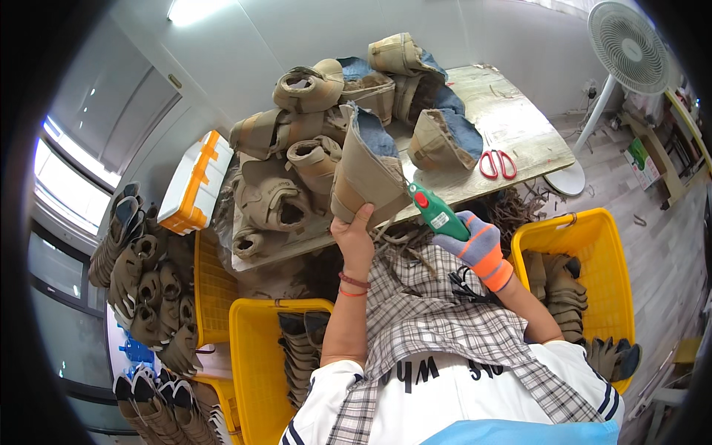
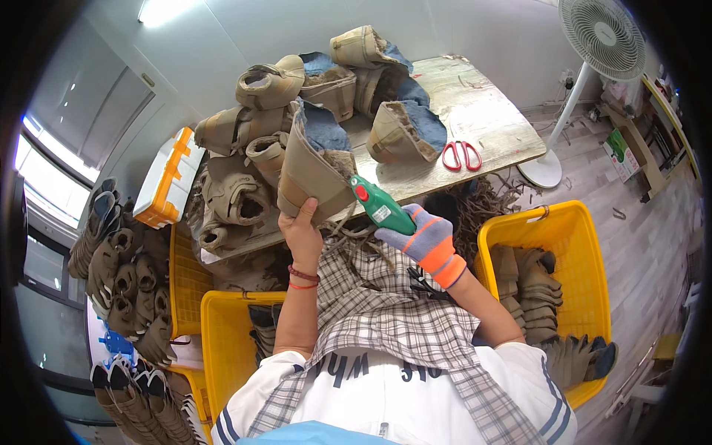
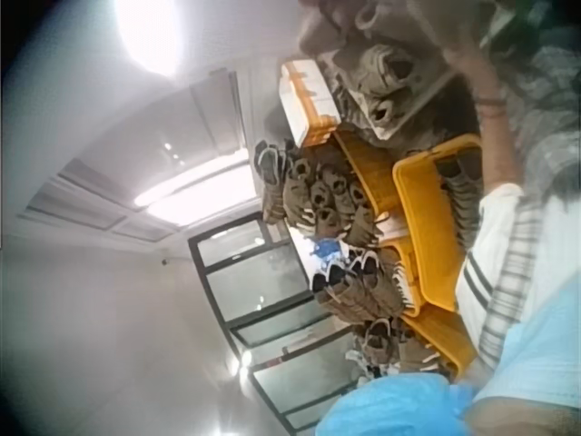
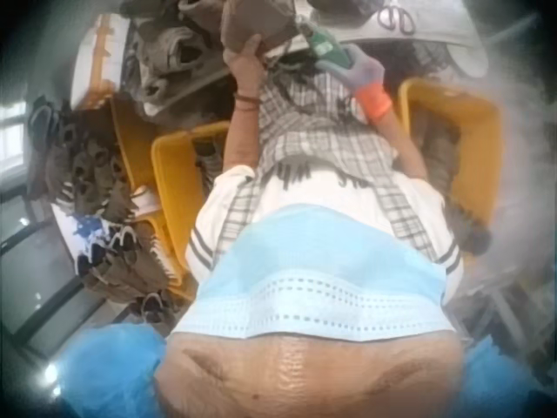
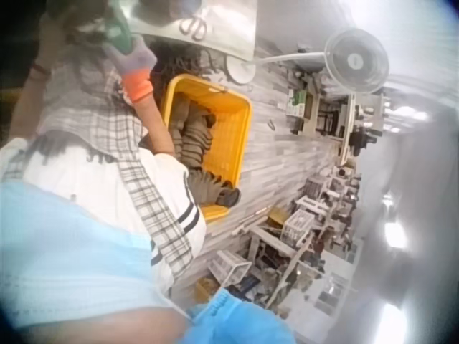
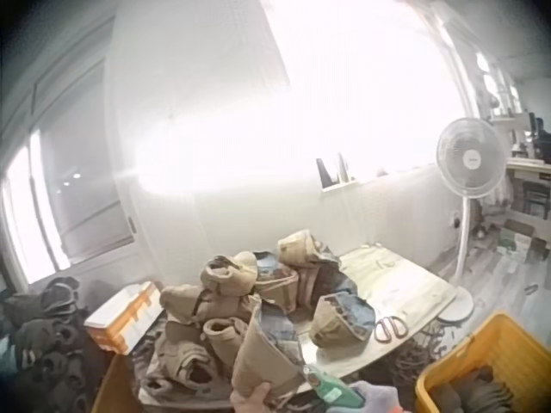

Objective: The person uses a green electric rotary cutter to trim the edges of beige shoe uppers. They hold each upper with the left hand and guide the tool along the opening with the right hand, then place the trimmed piece into a yellow bin. The process is repeated for multiple uppers.

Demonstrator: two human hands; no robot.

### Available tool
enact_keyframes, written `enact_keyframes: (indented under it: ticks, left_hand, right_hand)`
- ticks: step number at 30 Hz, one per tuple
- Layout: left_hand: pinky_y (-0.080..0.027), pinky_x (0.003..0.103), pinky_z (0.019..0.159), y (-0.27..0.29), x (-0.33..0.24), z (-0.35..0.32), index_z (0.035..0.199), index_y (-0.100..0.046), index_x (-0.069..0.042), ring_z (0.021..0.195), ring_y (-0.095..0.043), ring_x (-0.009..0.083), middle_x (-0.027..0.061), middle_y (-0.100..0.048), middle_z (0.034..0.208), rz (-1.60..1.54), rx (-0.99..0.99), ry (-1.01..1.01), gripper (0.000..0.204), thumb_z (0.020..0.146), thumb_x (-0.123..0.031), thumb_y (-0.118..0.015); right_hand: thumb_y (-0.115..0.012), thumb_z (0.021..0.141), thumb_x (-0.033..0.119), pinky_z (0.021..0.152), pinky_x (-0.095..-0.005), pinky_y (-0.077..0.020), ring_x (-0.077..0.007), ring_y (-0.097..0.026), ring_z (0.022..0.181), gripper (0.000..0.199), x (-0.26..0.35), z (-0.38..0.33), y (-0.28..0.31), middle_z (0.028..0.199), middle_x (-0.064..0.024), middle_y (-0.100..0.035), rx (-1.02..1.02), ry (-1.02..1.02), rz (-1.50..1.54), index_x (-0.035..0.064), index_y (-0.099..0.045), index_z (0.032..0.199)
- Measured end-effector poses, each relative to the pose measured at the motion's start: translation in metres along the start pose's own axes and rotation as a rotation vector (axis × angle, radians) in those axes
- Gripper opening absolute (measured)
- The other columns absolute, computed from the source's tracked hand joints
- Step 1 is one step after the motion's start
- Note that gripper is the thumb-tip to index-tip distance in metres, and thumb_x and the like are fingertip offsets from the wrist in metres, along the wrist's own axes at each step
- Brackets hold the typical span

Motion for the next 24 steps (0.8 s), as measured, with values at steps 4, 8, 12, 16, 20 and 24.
enact_keyframes:
  ticks: [4,8,12,16,20,24]
  left_hand:
    - [-0.049,0.03,0.079,0.002,0.004,0.002,0.114,-0.058,-0.001,0.092,-0.061,0.0148,0.0047,-0.064,0.105,-0.116,0.044,0.034,0.034,0.082,-0.007,-0.068]
    - [-0.048,0.028,0.08,-0.005,0.008,-0.001,0.111,-0.061,-0.001,0.09,-0.06,0.0129,0.0037,-0.064,0.104,-0.11,0.062,0.027,0.031,0.082,-0.005,-0.068]
    - [-0.046,0.025,0.078,-0.007,0.008,-0.006,0.106,-0.062,0.002,0.085,-0.059,0.0117,0.0021,-0.066,0.1,0.133,0.064,-0.032,0.025,0.083,-0.006,-0.068]
    - [-0.046,0.025,0.071,-0.008,0.009,-0.008,0.096,-0.065,0.004,0.074,-0.059,0.0119,0.0053,-0.068,0.088,0.407,0.083,-0.191,0.019,0.083,-0.009,-0.068]
    - [-0.047,0.031,0.062,-0.006,0.012,-0.01,0.087,-0.066,0.003,0.066,-0.062,0.0238,0.0148,-0.066,0.078,0.676,0.168,-0.356,0.013,0.081,-0.008,-0.068]
    - [-0.048,0.032,0.066,-0.005,0.014,-0.009,0.091,-0.065,0.004,0.073,-0.064,0.028,0.0146,-0.067,0.084,0.82,0.27,-0.568,0.013,0.081,-0.004,-0.066]
  right_hand:
    - [-0.082,0.063,0.042,0.056,-0.0268,-0.051,-0.0151,-0.065,0.061,0.053,-0.002,-0.006,0.001,0.071,-0.0088,-0.066,0.052,-0.002,0.034,0.0033,-0.063,0.095]
    - [-0.082,0.065,0.039,0.055,-0.0251,-0.0499,-0.0113,-0.064,0.059,0.05,0.0,-0.004,0.0,0.069,-0.0072,-0.066,0.049,0.012,0.099,0.0032,-0.063,0.094]
    - [-0.082,0.066,0.038,0.053,-0.0237,-0.0486,-0.0071,-0.06,0.058,0.049,0.002,0.002,-0.001,0.067,-0.0053,-0.065,0.059,-0.084,0.21,0.0028,-0.063,0.093]
    - [-0.081,0.067,0.038,0.052,-0.0236,-0.0474,-0.006,-0.058,0.056,0.046,0.004,0.007,-0.001,0.065,-0.0046,-0.064,0.054,-0.115,0.237,0.0023,-0.064,0.09]
    - [-0.08,0.068,0.04,0.051,-0.0238,-0.0465,-0.0062,-0.057,0.055,0.045,0.002,0.014,0.001,0.063,-0.0043,-0.063,0.036,-0.127,0.217,0.0023,-0.064,0.086]
    - [-0.079,0.068,0.041,0.051,-0.0238,-0.0466,-0.0064,-0.056,0.054,0.045,0.003,0.019,0.002,0.063,-0.0045,-0.062,0.079,-0.209,0.264,0.0017,-0.065,0.085]
Point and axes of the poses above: each hand's wrist, its own z-axis towards the middle knuckle, its own y-axis out of the back of the hand, x = y × z, the point moved 4 cm from there along z, towards the middle knuckle
